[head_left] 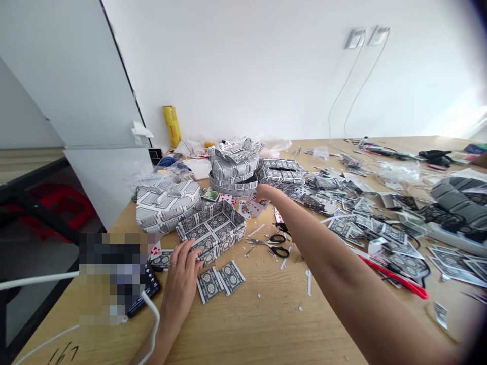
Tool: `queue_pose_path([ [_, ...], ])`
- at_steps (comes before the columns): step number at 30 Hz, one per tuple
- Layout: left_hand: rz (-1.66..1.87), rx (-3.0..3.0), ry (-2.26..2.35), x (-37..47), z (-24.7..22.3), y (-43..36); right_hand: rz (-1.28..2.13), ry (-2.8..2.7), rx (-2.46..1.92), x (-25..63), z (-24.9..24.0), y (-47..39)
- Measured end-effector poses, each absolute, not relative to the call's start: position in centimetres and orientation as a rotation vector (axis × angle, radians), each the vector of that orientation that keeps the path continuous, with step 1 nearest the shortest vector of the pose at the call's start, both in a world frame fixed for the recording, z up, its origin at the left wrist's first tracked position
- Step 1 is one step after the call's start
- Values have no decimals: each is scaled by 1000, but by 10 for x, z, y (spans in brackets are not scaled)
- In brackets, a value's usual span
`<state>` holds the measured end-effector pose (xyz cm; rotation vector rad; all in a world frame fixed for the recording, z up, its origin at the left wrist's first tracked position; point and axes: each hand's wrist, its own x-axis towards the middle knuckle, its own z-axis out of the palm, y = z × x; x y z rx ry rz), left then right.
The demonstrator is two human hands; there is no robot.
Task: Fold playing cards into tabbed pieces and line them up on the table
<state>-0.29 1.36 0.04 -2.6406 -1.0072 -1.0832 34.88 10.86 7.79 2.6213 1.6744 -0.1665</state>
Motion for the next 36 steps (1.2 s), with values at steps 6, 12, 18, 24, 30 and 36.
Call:
queue_pose_path([
  [6,-1110,-2826,-951,6,9,-9,-145,1653,2569,336,73,111],
  [12,-1100,-2673,-975,6,14,-10,-237,2101,2282,291,48,125],
  [18,-1144,-2582,-981,4,3,4,-212,2205,2228,286,34,126],
  [24,-1243,-2396,-1338,-1,-2,10,-191,2167,2317,299,30,118],
  [30,-1757,-2635,-1758,3,-15,13,-160,2098,2501,308,41,110],
  [36,-1823,-2871,-1568,6,-27,14,-68,1945,2631,312,54,100],
])
